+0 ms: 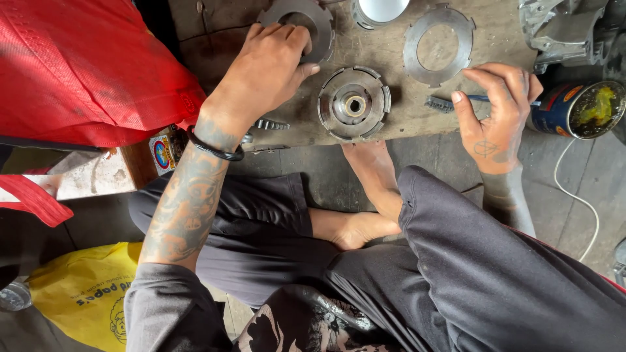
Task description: Cleaning and inspecting motorcycle clutch plates and hub using a brush
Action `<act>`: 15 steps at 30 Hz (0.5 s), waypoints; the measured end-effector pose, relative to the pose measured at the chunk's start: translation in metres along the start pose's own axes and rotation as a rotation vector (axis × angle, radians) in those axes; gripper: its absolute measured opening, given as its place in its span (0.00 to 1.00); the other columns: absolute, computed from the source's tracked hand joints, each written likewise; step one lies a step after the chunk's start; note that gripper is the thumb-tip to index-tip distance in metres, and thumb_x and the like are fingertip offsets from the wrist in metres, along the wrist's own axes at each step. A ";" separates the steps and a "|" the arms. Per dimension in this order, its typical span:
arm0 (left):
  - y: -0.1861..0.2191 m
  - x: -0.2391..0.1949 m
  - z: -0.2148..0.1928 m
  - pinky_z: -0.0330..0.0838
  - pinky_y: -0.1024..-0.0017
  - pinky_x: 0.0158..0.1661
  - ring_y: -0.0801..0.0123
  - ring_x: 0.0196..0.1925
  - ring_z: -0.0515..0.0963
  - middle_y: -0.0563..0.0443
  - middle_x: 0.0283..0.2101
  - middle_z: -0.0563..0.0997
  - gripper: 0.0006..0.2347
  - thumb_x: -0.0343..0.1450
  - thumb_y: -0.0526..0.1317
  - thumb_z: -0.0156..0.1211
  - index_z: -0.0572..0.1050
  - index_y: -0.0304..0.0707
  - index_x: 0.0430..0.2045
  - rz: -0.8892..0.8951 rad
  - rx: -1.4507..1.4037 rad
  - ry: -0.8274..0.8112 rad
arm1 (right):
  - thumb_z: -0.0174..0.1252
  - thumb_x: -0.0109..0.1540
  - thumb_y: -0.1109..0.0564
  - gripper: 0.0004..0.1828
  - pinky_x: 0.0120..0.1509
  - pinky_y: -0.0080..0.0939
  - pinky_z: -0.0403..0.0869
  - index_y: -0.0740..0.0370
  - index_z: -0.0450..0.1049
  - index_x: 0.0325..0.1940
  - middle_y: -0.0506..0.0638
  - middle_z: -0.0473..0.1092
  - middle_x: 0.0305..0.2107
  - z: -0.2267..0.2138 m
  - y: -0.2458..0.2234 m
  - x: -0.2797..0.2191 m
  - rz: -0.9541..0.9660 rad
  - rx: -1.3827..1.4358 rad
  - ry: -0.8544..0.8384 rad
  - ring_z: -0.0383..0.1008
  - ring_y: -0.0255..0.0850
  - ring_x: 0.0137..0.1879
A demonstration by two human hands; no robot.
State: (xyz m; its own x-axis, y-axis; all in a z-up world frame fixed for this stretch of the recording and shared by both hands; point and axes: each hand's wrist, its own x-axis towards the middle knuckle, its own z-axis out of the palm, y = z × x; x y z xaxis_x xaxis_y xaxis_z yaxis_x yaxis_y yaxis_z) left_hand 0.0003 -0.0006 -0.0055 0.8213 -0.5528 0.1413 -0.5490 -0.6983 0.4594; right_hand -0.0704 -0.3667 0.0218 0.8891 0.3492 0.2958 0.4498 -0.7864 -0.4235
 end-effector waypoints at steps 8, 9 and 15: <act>0.003 0.002 0.004 0.74 0.69 0.46 0.63 0.43 0.76 0.48 0.40 0.75 0.13 0.71 0.41 0.68 0.70 0.36 0.39 0.088 0.424 0.033 | 0.67 0.66 0.67 0.15 0.69 0.53 0.55 0.75 0.77 0.57 0.61 0.70 0.52 0.000 0.001 0.001 0.001 -0.005 -0.001 0.66 0.53 0.54; 0.006 0.002 0.004 0.75 0.71 0.45 0.65 0.43 0.77 0.49 0.42 0.75 0.11 0.71 0.40 0.66 0.71 0.37 0.39 0.083 0.484 0.062 | 0.67 0.67 0.67 0.15 0.70 0.53 0.55 0.76 0.77 0.57 0.61 0.70 0.52 0.000 0.000 0.001 -0.001 -0.002 0.000 0.66 0.53 0.54; 0.025 0.003 -0.006 0.75 0.78 0.38 0.70 0.38 0.75 0.50 0.45 0.75 0.15 0.70 0.37 0.60 0.74 0.35 0.51 0.088 0.673 0.093 | 0.67 0.67 0.68 0.16 0.70 0.53 0.54 0.76 0.78 0.58 0.61 0.70 0.52 0.003 -0.002 0.002 -0.009 -0.005 -0.003 0.65 0.53 0.53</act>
State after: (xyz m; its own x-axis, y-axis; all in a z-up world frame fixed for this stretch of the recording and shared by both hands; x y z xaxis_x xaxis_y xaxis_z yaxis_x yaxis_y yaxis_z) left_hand -0.0100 -0.0169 0.0119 0.7626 -0.6001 0.2416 -0.5666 -0.7998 -0.1981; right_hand -0.0687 -0.3633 0.0208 0.8852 0.3577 0.2974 0.4574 -0.7856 -0.4167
